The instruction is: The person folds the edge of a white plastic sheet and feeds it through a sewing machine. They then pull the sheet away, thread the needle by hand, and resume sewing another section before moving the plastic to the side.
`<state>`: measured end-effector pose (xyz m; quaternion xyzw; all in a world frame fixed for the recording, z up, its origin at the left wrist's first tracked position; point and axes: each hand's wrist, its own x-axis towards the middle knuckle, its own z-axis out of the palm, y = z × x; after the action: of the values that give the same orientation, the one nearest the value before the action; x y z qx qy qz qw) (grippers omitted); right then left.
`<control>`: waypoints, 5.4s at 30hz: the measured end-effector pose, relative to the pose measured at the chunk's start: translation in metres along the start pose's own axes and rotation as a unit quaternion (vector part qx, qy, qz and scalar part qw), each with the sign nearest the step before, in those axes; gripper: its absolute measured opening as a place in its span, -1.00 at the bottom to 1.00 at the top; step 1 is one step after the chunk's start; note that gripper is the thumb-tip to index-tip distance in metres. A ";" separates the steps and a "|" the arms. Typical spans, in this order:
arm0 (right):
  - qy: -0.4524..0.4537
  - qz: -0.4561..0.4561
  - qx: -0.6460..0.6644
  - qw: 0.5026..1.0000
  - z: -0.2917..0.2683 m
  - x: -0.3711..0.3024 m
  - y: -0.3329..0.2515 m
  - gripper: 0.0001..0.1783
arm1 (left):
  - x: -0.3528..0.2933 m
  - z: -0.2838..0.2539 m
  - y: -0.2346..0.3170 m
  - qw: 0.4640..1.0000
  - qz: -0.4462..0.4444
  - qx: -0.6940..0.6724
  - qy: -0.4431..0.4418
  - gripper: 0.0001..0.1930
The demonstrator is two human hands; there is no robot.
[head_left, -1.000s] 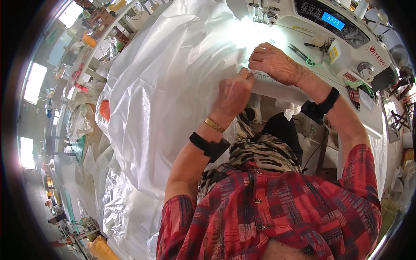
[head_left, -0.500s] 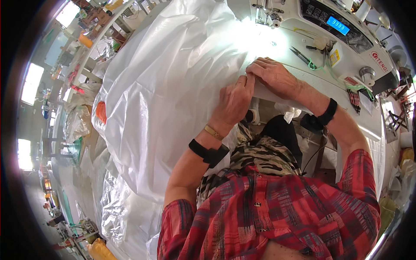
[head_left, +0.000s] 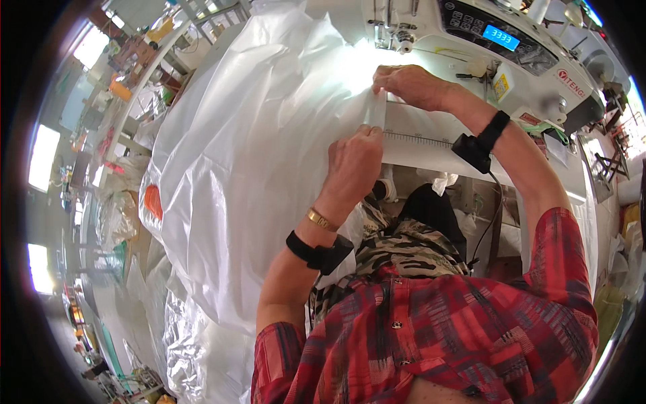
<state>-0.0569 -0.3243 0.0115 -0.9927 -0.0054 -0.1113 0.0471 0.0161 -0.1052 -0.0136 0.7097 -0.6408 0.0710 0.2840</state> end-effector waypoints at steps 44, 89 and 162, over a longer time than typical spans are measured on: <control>0.101 0.246 -0.036 0.963 0.038 -0.017 -0.035 -0.50 | 0.046 0.005 -0.039 0.984 0.128 0.108 -0.062 -0.84; 0.057 0.130 -0.096 0.985 0.031 -0.024 -0.038 -0.73 | 0.036 -0.011 0.007 0.999 -0.010 0.012 -0.045 -0.81; 0.215 -0.005 -0.056 0.975 0.027 -0.035 -0.045 -0.86 | 0.027 -0.002 0.018 0.987 0.098 0.113 0.052 -0.76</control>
<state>-0.0858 -0.2774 -0.0180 -0.9465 0.0057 -0.3224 -0.0091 0.0043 -0.1282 0.0064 0.6667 -0.6793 0.2068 0.2263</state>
